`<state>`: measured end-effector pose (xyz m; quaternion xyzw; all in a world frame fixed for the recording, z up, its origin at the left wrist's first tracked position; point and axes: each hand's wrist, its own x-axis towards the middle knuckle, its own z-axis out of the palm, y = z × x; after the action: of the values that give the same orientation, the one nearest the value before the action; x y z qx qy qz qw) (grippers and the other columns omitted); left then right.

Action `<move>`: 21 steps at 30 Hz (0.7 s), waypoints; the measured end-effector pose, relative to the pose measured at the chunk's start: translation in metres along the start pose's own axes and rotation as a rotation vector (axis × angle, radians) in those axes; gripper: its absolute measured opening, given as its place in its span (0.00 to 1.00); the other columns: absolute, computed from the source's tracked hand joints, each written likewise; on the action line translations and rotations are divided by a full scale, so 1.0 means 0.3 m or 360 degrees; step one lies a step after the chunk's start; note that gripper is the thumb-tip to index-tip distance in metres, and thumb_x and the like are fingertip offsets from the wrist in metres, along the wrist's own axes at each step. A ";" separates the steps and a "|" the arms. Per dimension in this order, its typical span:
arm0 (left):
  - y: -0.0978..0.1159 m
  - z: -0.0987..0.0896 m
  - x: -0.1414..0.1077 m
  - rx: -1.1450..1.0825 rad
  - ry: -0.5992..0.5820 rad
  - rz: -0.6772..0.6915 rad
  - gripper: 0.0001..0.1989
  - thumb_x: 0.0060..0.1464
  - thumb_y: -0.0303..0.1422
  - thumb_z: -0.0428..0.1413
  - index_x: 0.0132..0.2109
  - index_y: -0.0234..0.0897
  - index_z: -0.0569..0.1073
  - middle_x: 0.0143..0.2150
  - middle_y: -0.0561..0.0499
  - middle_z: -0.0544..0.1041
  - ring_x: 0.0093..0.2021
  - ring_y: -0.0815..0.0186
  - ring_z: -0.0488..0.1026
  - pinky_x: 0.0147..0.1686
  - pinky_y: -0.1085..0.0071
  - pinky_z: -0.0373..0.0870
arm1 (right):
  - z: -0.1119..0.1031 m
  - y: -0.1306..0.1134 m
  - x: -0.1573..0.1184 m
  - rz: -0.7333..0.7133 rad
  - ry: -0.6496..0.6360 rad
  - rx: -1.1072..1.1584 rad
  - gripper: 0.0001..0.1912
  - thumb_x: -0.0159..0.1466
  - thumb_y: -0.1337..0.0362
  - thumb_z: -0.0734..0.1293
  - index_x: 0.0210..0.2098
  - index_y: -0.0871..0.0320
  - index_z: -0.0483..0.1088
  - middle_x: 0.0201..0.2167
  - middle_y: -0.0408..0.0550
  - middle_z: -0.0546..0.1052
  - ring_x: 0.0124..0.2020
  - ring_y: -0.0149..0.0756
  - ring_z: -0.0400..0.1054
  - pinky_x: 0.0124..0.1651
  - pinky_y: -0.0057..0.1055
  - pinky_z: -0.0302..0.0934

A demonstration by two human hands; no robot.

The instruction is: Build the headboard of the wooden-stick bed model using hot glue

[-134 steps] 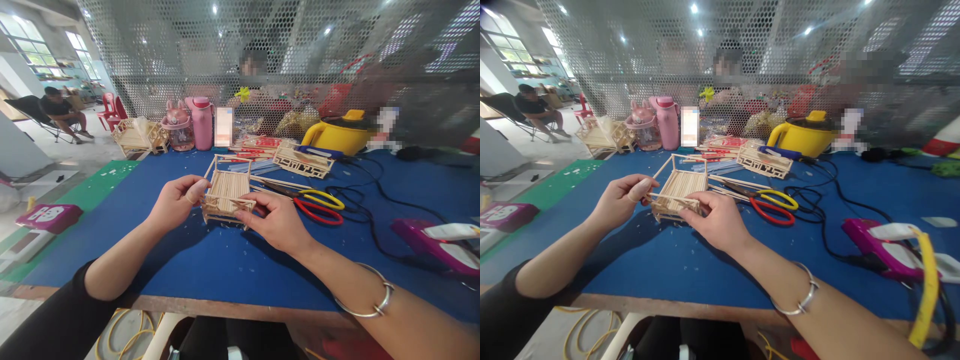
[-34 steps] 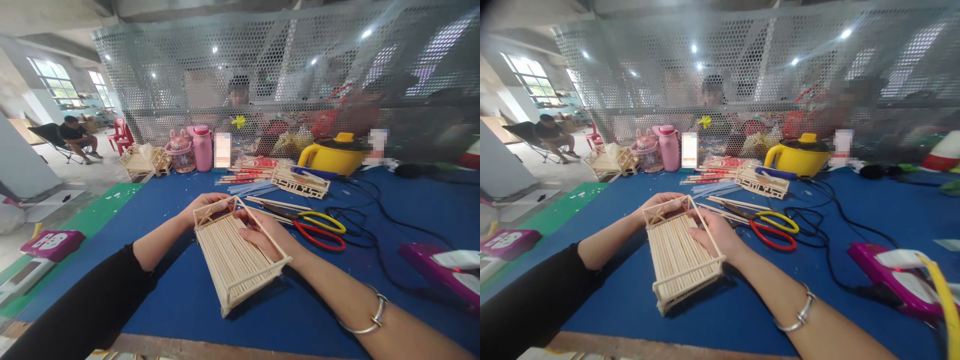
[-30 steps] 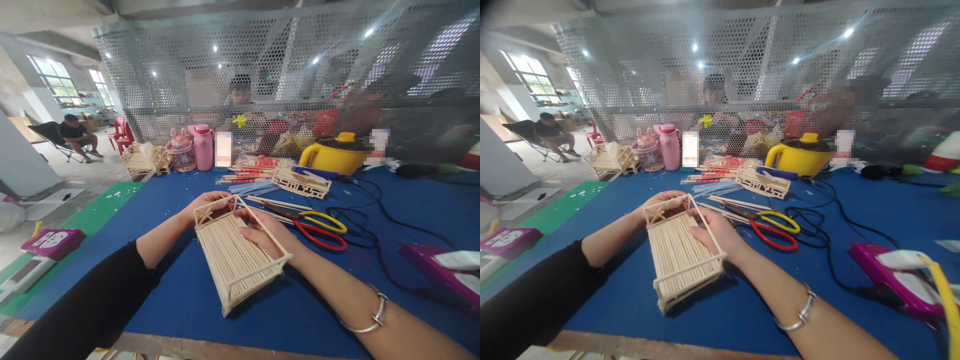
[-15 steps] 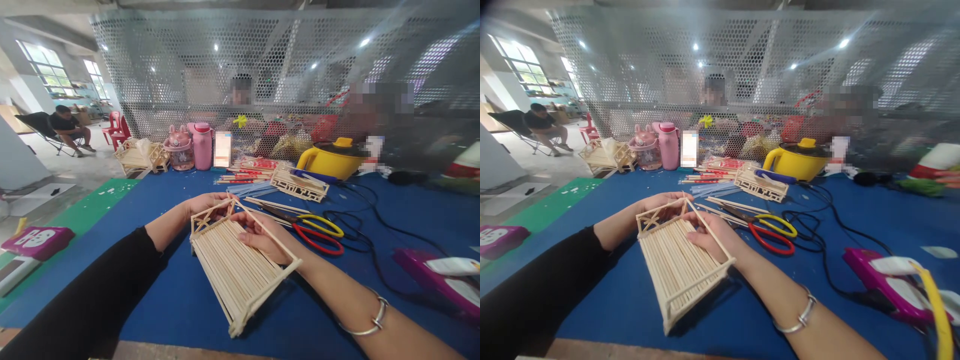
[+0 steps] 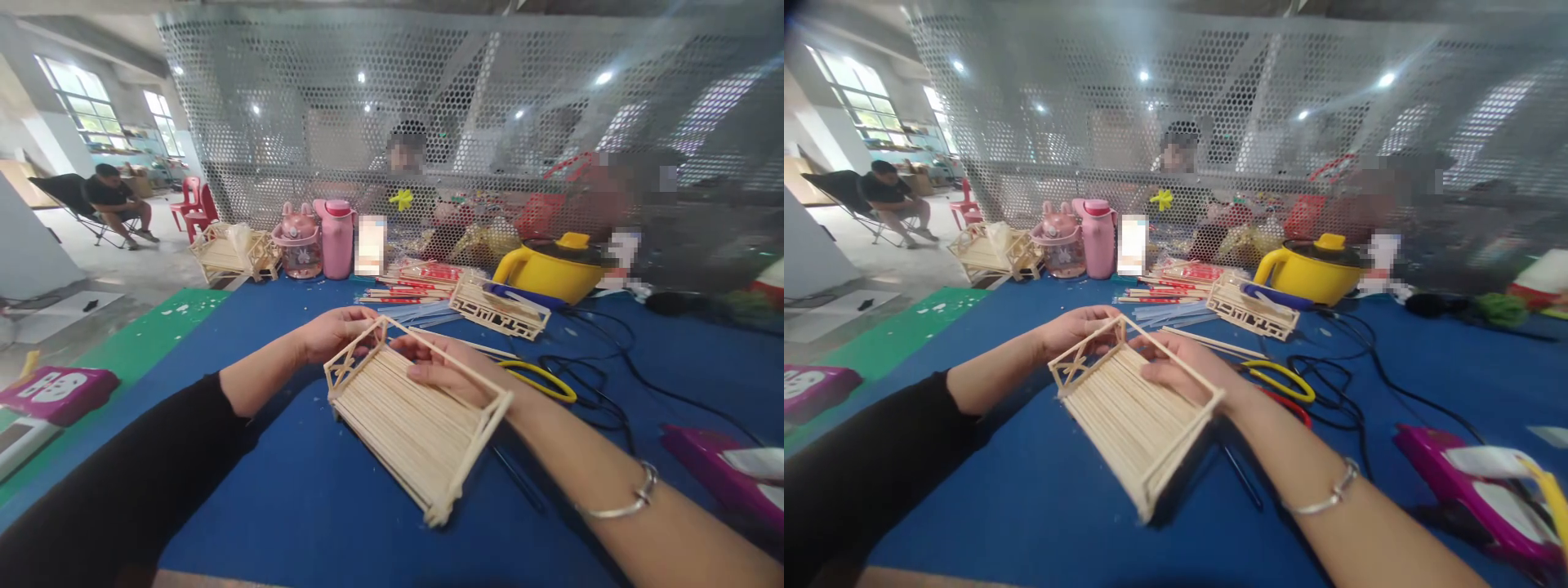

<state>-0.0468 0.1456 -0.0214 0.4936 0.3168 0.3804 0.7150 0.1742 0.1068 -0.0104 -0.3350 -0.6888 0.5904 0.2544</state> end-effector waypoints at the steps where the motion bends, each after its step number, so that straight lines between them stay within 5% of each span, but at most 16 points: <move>1: -0.003 -0.008 -0.023 0.0000 0.0123 0.0087 0.16 0.40 0.36 0.66 0.35 0.34 0.71 0.31 0.50 0.76 0.29 0.70 0.73 0.25 0.78 0.68 | -0.036 -0.017 0.014 0.0079 -0.0018 0.0051 0.18 0.56 0.63 0.69 0.46 0.57 0.68 0.42 0.48 0.75 0.41 0.34 0.70 0.45 0.33 0.63; 4: -0.027 -0.030 -0.100 0.0015 0.0564 0.0335 0.17 0.42 0.39 0.65 0.36 0.37 0.69 0.32 0.54 0.75 0.28 0.74 0.72 0.26 0.80 0.67 | -0.143 -0.087 0.052 0.0194 0.0174 0.0197 0.13 0.58 0.63 0.66 0.43 0.56 0.68 0.46 0.50 0.75 0.39 0.34 0.71 0.42 0.34 0.65; 8: -0.062 -0.021 -0.195 0.0118 0.0972 0.0486 0.17 0.43 0.41 0.63 0.37 0.39 0.66 0.32 0.56 0.75 0.29 0.74 0.72 0.28 0.78 0.68 | -0.168 -0.201 0.040 -0.0119 0.0739 -0.0187 0.11 0.61 0.61 0.61 0.43 0.57 0.66 0.44 0.53 0.74 0.41 0.37 0.70 0.44 0.36 0.65; 11: -0.057 -0.004 -0.237 0.0247 0.1025 0.0509 0.20 0.37 0.36 0.67 0.37 0.38 0.68 0.31 0.56 0.75 0.27 0.72 0.71 0.27 0.76 0.67 | -0.064 -0.245 -0.022 -0.0425 0.0886 -0.1003 0.09 0.59 0.63 0.62 0.39 0.56 0.69 0.41 0.51 0.76 0.43 0.40 0.69 0.49 0.40 0.61; 16: -0.005 -0.018 -0.246 0.0854 0.1052 0.0561 0.16 0.46 0.40 0.61 0.42 0.36 0.75 0.30 0.53 0.76 0.27 0.70 0.70 0.27 0.75 0.64 | 0.100 -0.219 -0.084 -0.0897 0.0658 -0.1984 0.13 0.61 0.66 0.60 0.43 0.55 0.72 0.45 0.50 0.76 0.49 0.42 0.66 0.55 0.42 0.56; 18: 0.008 -0.030 -0.239 0.0918 0.0988 0.0532 0.15 0.48 0.42 0.58 0.39 0.36 0.77 0.30 0.51 0.77 0.29 0.68 0.71 0.29 0.73 0.65 | 0.102 -0.204 -0.055 -0.0822 0.0699 -0.2112 0.15 0.62 0.65 0.60 0.47 0.57 0.71 0.49 0.52 0.73 0.52 0.45 0.64 0.57 0.45 0.53; 21: 0.013 -0.040 -0.230 0.0888 0.0889 0.0498 0.15 0.48 0.43 0.58 0.37 0.36 0.78 0.29 0.50 0.78 0.30 0.66 0.72 0.30 0.71 0.66 | 0.052 -0.188 0.030 -0.0389 0.0719 -0.2066 0.25 0.62 0.64 0.60 0.58 0.61 0.62 0.59 0.57 0.64 0.60 0.50 0.55 0.60 0.49 0.49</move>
<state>-0.0929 0.0930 -0.0160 0.5884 0.5104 0.5031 0.3743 0.1477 0.0991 0.0421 -0.4539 -0.8654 -0.0579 0.2044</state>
